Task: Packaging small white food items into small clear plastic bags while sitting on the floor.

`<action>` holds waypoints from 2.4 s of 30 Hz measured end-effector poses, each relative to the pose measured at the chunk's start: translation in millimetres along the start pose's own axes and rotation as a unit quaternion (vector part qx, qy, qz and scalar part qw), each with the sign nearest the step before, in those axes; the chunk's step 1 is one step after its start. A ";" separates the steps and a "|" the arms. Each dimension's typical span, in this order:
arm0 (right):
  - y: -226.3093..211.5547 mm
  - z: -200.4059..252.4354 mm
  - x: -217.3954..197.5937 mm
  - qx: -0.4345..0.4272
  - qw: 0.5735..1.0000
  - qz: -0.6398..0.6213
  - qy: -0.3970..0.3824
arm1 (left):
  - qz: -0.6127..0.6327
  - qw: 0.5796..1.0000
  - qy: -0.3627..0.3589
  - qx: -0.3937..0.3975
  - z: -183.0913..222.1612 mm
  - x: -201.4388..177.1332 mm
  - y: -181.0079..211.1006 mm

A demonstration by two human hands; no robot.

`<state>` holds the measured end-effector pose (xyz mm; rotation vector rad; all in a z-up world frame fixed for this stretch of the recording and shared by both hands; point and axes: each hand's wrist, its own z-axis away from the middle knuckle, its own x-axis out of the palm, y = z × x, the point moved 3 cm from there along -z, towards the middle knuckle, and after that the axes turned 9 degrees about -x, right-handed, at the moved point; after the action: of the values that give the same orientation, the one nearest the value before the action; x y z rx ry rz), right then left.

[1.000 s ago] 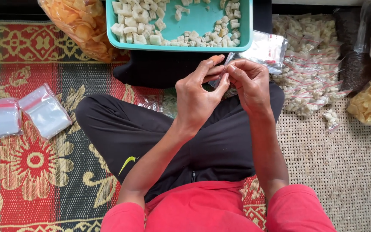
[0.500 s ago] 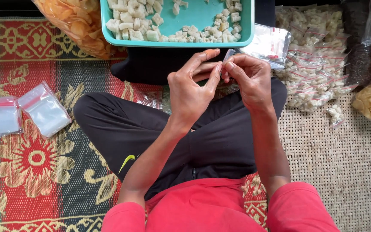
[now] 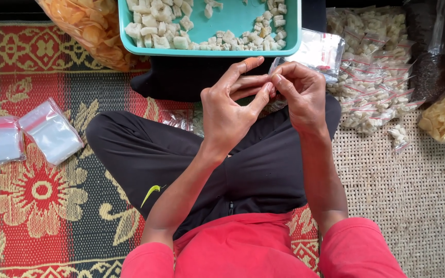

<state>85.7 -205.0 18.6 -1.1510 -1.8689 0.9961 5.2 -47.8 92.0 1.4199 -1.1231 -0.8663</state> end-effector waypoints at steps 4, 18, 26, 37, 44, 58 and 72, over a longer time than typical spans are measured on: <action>7.4 5.1 2.2 0.011 1.000 -0.022 0.018 | -0.022 1.000 -0.008 0.004 1.2 -2.3 -0.4; -1.0 -1.3 23.0 -0.019 0.999 0.025 -0.015 | 0.010 0.998 0.049 -0.040 -4.3 -13.4 -15.6; 3.5 -3.1 23.9 -0.016 0.999 0.041 -0.026 | 0.102 0.988 0.089 -0.077 -9.4 -23.5 -38.8; -8.9 -3.9 47.2 -0.031 0.995 0.094 -0.012 | -0.027 0.988 0.145 0.043 4.0 -10.5 -21.0; -14.9 -11.6 51.1 -0.042 0.987 0.150 -0.036 | -0.065 0.971 0.187 0.135 11.1 -15.0 -23.1; -48.8 -23.2 74.9 -0.077 0.936 0.330 -0.098 | -0.274 0.947 0.135 0.098 -5.7 -17.1 -15.1; -51.4 -38.7 70.0 -0.123 0.909 0.361 -0.166 | -0.296 0.941 0.008 0.161 -17.7 -27.3 -16.6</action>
<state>75.7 -146.8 93.2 -2.0183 -1.8869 1.4514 16.8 -16.9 76.5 2.0938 -0.8527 -1.1155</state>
